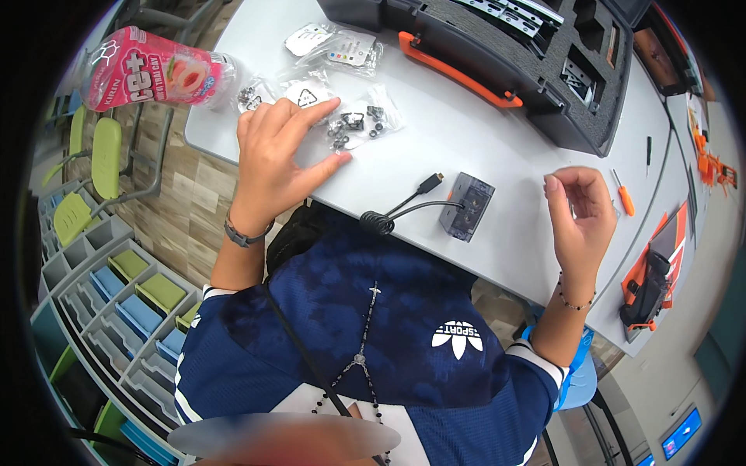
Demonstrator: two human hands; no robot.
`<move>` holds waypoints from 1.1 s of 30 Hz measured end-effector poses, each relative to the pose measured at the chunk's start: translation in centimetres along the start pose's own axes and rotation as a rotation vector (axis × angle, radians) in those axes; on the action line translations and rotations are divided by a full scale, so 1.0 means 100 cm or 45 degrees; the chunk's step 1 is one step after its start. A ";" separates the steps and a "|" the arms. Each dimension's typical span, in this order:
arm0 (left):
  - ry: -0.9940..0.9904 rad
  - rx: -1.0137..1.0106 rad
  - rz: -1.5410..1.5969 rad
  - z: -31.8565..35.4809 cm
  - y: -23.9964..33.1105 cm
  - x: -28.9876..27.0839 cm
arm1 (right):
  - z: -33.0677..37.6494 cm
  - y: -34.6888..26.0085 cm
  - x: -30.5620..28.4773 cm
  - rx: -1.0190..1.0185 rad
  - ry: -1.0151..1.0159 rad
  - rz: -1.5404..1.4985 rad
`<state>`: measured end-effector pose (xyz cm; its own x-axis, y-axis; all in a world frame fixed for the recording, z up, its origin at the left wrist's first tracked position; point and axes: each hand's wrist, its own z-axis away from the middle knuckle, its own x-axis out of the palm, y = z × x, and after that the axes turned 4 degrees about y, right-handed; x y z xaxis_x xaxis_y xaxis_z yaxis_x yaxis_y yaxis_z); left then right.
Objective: The person assembles a small electronic device by attaching a perforated metal bracket to a black box using screws and a screwdriver. They also open a plastic bag and pour small black components onto the table.
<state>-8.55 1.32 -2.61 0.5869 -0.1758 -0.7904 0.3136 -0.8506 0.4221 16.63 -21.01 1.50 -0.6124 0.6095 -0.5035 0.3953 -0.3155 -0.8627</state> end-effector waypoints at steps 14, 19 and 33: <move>0.015 0.012 0.003 -0.001 0.004 0.003 | -0.060 -0.041 0.065 -0.635 -0.633 -0.053; 0.001 0.001 0.018 -0.001 0.003 0.003 | -0.073 -0.041 0.093 -0.759 -0.845 0.214; -0.025 0.019 0.040 0.000 0.008 -0.002 | -0.070 -0.037 0.095 -0.749 -0.980 0.174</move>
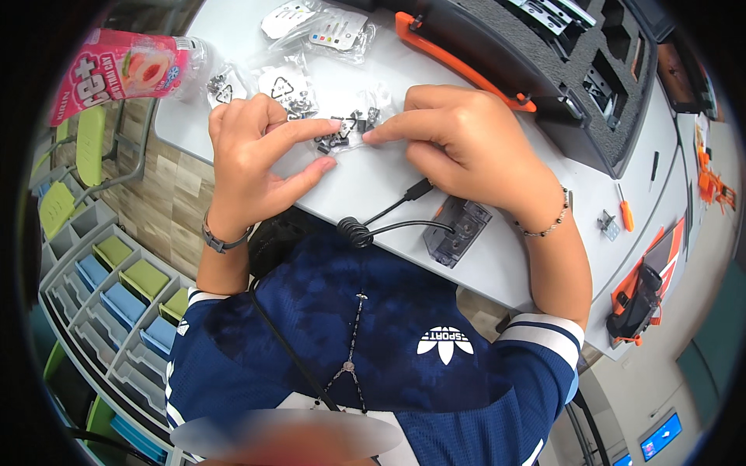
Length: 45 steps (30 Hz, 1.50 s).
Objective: The person assembles a small electronic device by attaching a perforated metal bracket to a black box using screws and a screwdriver. They also open a plastic bag and pour small black components onto the table.
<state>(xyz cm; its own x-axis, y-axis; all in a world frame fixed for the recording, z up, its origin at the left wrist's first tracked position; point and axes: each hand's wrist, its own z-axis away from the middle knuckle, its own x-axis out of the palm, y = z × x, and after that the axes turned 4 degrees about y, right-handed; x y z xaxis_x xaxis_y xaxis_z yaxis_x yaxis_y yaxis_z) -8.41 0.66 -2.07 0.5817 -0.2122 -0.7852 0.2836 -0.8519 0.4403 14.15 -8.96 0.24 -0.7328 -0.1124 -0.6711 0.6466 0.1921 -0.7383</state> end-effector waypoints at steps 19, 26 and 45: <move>0.125 0.047 -0.008 0.007 0.002 0.001 | 0.001 0.003 0.001 -0.077 0.061 -0.010; 0.148 0.029 -0.003 0.008 0.002 0.002 | 0.000 0.002 0.000 -0.046 0.042 0.016; 0.184 0.040 -0.011 0.008 0.002 0.000 | -0.001 0.000 0.001 -0.043 0.042 0.066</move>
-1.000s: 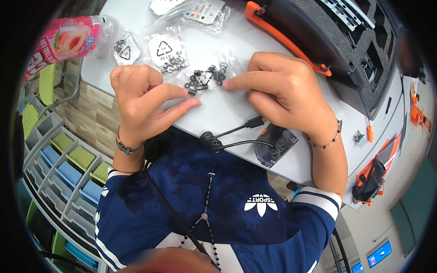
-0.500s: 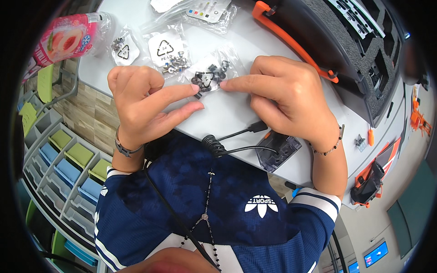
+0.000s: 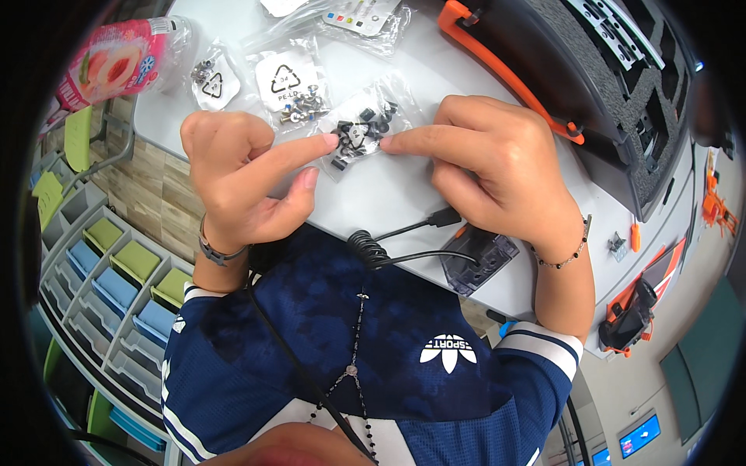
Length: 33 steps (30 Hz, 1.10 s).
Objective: The person assembles a small electronic device by attaching a perforated metal bracket to a black box using screws and a screwdriver. They also open a plastic bag and pour small black components onto the table.
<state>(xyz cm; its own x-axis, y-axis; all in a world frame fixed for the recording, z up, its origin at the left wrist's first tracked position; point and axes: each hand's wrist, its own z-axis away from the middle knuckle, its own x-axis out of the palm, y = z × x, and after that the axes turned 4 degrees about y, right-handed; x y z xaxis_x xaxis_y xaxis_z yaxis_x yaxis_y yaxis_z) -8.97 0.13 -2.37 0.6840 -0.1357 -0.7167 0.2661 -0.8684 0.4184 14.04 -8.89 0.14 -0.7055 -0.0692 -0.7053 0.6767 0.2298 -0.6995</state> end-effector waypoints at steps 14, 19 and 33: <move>-0.035 -0.031 -0.048 -0.001 0.003 0.004 | 0.001 0.001 0.004 0.148 0.128 -0.120; -0.106 -0.093 -0.048 -0.006 0.003 0.004 | 0.002 0.000 0.005 0.259 0.193 -0.163; -0.132 -0.019 -0.062 -0.008 0.000 0.008 | 0.005 -0.007 0.006 0.421 0.293 -0.087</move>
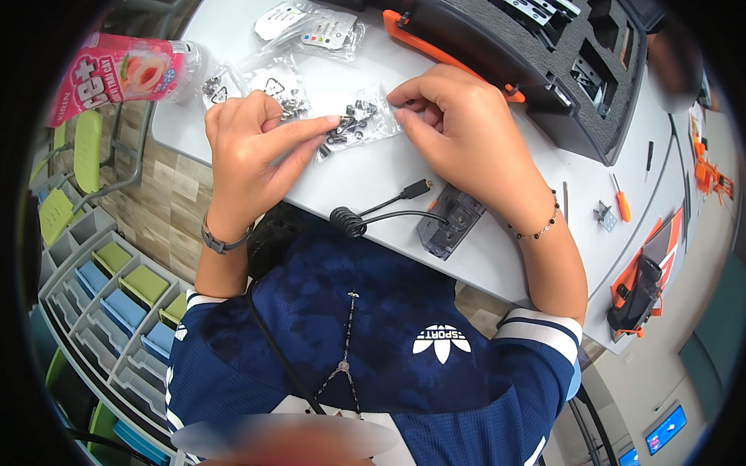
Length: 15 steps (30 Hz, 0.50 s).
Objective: The person assembles a small electronic device by attaching a perforated metal bracket to a black box using screws and a screwdriver. They also open a plastic bag and pour small black components onto the table.
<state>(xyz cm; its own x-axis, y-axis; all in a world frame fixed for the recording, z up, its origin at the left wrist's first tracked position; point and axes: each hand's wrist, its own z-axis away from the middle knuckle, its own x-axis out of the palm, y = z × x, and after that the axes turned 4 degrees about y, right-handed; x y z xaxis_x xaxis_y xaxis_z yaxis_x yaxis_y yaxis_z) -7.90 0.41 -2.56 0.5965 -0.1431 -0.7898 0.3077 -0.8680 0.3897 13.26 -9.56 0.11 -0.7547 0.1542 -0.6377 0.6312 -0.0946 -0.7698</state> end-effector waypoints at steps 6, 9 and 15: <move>0.006 0.055 0.004 0.000 -0.001 0.002 | 0.000 -0.003 -0.003 0.177 -0.080 -0.070; -0.007 0.073 -0.015 -0.001 0.001 0.002 | -0.001 -0.004 -0.005 0.362 -0.191 -0.265; 0.001 0.103 -0.036 -0.002 0.004 0.002 | -0.006 -0.008 -0.013 0.556 -0.340 -0.524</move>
<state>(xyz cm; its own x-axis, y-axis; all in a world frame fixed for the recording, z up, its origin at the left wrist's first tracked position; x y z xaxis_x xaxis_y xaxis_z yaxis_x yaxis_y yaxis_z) -7.51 0.12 -2.42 0.5892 -0.1172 -0.7995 0.2639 -0.9072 0.3275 13.89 -9.10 1.54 -0.9730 0.0191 -0.2301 0.1931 -0.4791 -0.8562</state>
